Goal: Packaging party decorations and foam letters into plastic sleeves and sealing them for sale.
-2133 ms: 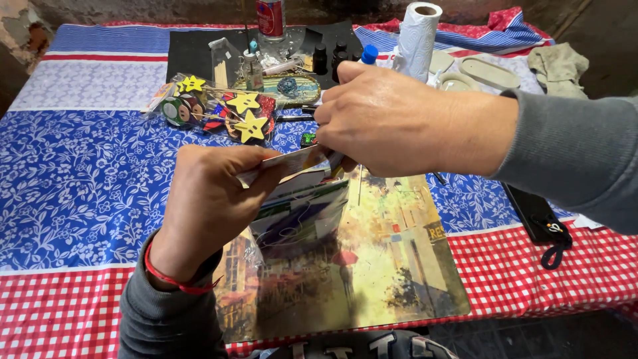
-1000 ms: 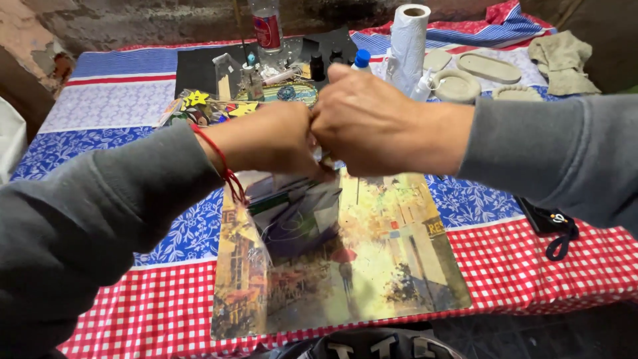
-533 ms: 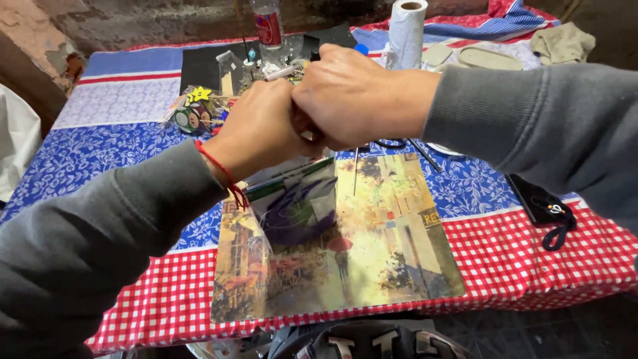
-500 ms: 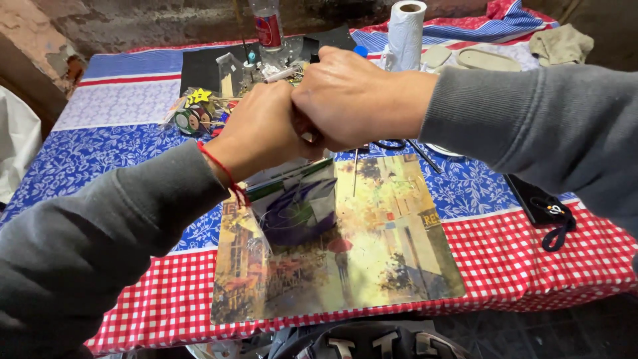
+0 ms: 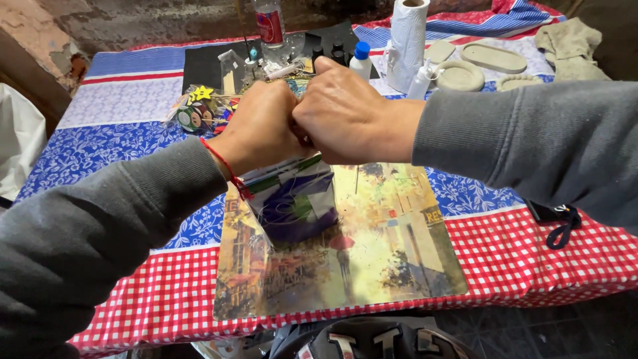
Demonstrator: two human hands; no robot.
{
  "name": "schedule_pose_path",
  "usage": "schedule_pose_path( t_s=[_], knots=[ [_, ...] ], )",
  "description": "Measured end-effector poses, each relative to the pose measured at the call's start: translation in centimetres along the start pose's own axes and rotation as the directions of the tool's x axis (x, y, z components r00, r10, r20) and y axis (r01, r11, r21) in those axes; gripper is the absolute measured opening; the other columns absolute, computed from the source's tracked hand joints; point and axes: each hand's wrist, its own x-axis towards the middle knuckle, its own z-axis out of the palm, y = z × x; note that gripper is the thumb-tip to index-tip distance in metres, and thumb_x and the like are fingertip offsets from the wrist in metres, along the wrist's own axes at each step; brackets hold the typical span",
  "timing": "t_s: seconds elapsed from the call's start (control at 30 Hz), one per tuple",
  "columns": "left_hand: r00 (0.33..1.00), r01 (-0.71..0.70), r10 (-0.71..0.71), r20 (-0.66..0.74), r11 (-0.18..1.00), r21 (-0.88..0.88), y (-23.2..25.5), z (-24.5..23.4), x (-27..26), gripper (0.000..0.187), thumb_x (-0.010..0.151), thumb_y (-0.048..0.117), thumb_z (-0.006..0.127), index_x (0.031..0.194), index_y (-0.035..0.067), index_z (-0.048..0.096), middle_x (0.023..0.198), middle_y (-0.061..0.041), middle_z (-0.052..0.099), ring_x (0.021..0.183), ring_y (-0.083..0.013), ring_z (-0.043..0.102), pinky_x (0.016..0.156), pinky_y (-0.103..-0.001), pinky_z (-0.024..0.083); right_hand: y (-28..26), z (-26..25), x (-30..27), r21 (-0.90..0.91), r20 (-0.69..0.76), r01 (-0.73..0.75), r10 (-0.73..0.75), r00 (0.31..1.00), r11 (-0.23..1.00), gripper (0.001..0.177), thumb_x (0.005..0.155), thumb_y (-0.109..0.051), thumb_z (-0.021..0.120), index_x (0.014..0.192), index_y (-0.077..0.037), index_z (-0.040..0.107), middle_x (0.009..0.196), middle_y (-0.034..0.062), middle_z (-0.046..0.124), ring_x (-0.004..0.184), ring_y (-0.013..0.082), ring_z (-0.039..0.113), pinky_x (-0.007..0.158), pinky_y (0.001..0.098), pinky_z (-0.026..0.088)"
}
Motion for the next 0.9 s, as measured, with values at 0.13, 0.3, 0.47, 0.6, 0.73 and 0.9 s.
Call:
schedule_pose_path(
  t_s=[0.13, 0.3, 0.47, 0.6, 0.73, 0.9],
  knots=[
    [0.998, -0.057, 0.056, 0.018, 0.996, 0.065, 0.0, 0.0, 0.2, 0.033, 0.063, 0.030, 0.091, 0.062, 0.005, 0.071, 0.063, -0.016, 0.067, 0.059, -0.0352, 0.068, 0.060, -0.043, 0.056, -0.1, -1.5, -0.1, 0.019, 0.128, -0.019, 0.017, 0.992, 1.000, 0.006, 0.062, -0.016, 0.075, 0.063, -0.021, 0.072, 0.060, 0.0081, 0.066, 0.058, 0.0292, 0.063, 0.079, 0.0413, 0.038],
    [0.998, -0.040, 0.032, 0.051, 0.987, 0.158, 1.0, -0.2, -0.2, 0.041, 0.067, 0.041, 0.093, 0.059, 0.007, 0.071, 0.062, -0.016, 0.066, 0.060, -0.0377, 0.065, 0.062, -0.047, 0.053, 0.5, -1.4, -0.5, -0.016, 0.205, 0.026, -0.023, 0.978, 1.000, 0.012, 0.065, -0.020, 0.078, 0.061, -0.012, 0.069, 0.062, 0.0093, 0.067, 0.059, 0.0297, 0.063, 0.080, 0.0418, 0.041],
    [0.991, -0.037, 0.028, 0.130, 0.997, 0.062, 1.6, -1.4, -1.0, 0.024, 0.059, 0.024, 0.087, 0.073, 0.008, 0.075, 0.069, -0.012, 0.070, 0.064, -0.0336, 0.069, 0.063, -0.046, 0.055, 0.6, -2.0, -0.6, 0.043, 0.188, 0.059, -0.066, 0.980, 0.997, 0.014, 0.069, -0.020, 0.078, 0.064, -0.011, 0.069, 0.064, 0.0091, 0.068, 0.062, 0.0308, 0.064, 0.074, 0.0441, 0.041],
    [0.997, -0.009, -0.006, 0.082, 0.984, 0.178, 0.8, -2.0, -2.9, 0.029, 0.059, 0.023, 0.092, 0.076, 0.005, 0.079, 0.072, -0.018, 0.070, 0.069, -0.0381, 0.068, 0.063, -0.049, 0.053, 1.3, -2.0, -0.9, 0.009, 0.136, 0.072, -0.072, 0.988, 0.997, 0.011, 0.078, -0.022, 0.073, 0.078, -0.011, 0.071, 0.070, 0.0076, 0.069, 0.067, 0.0295, 0.065, 0.076, 0.0429, 0.042],
    [0.987, 0.139, -0.145, 0.074, 0.987, 0.083, 0.0, -2.7, -3.8, 0.021, 0.071, 0.020, 0.088, 0.084, 0.006, 0.080, 0.071, -0.019, 0.070, 0.067, -0.0363, 0.069, 0.064, -0.047, 0.053, 0.7, -2.7, -1.3, -0.043, 0.082, 0.071, -0.067, 0.994, 0.997, 0.024, 0.092, -0.019, 0.062, 0.113, -0.007, 0.060, 0.059, 0.0031, 0.065, 0.056, 0.0305, 0.063, 0.078, 0.0396, 0.043],
    [0.966, 0.249, -0.246, 0.081, 0.968, -0.039, -0.8, -2.5, -3.8, 0.015, 0.079, 0.020, 0.085, 0.087, 0.008, 0.081, 0.069, -0.019, 0.070, 0.057, -0.0285, 0.069, 0.057, -0.042, 0.052, 1.0, -3.1, -1.7, -0.562, 0.014, 0.397, -0.471, 0.882, 0.726, 0.020, 0.098, -0.019, 0.055, 0.117, -0.024, 0.056, 0.056, -0.0057, 0.057, 0.055, 0.0167, 0.064, 0.070, 0.0299, 0.045]
  ],
)
